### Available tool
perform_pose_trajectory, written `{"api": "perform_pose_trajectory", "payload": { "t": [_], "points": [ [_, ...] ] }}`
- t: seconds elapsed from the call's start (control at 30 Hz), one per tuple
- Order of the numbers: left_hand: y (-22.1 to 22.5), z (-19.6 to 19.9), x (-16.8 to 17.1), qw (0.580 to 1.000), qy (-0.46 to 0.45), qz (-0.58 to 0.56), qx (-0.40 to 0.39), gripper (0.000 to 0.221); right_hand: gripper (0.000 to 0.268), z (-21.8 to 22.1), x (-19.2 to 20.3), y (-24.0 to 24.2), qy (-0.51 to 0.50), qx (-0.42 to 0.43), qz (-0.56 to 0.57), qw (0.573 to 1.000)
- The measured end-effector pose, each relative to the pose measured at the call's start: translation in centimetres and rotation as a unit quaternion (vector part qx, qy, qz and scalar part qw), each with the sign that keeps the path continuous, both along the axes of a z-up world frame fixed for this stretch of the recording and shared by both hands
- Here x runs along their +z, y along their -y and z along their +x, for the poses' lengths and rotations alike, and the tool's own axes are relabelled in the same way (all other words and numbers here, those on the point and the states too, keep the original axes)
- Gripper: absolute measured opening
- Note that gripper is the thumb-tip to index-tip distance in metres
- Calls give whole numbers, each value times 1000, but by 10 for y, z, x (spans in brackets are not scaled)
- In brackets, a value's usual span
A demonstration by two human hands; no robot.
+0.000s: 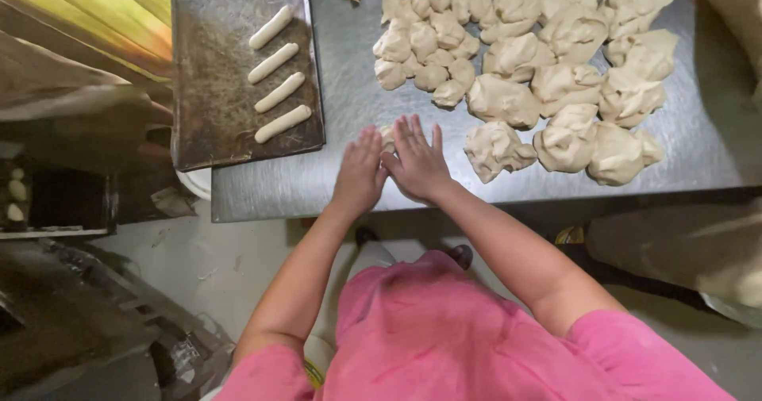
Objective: Shaping small portions of dough into logs and arranging them on a baking tray
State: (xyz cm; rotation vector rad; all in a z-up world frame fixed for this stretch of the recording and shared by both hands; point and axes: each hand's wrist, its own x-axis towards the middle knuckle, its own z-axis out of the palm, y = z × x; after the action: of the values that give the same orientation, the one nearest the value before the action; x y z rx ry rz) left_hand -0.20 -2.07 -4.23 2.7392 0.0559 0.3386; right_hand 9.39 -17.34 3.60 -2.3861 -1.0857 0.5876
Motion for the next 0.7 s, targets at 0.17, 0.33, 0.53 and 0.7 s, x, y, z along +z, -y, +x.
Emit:
{"api": "perform_pose_trajectory", "payload": {
  "t": [0.17, 0.33, 0.53, 0.7],
  "points": [
    [-6, 5, 3, 993, 34, 116, -11, 58, 64, 13, -92, -7, 345, 76, 170, 920],
    [-18, 11, -11, 982, 138, 127, 2, 60, 62, 9, -79, -10, 346, 72, 127, 927],
    [-11, -3, -48, 954, 266, 101, -94, 23, 37, -21, -93, -1, 411, 76, 205, 885],
    [7, -54, -27, 975, 177, 79, -108, 49, 50, -76, -87, 23, 454, 32, 98, 885]
  ]
}}
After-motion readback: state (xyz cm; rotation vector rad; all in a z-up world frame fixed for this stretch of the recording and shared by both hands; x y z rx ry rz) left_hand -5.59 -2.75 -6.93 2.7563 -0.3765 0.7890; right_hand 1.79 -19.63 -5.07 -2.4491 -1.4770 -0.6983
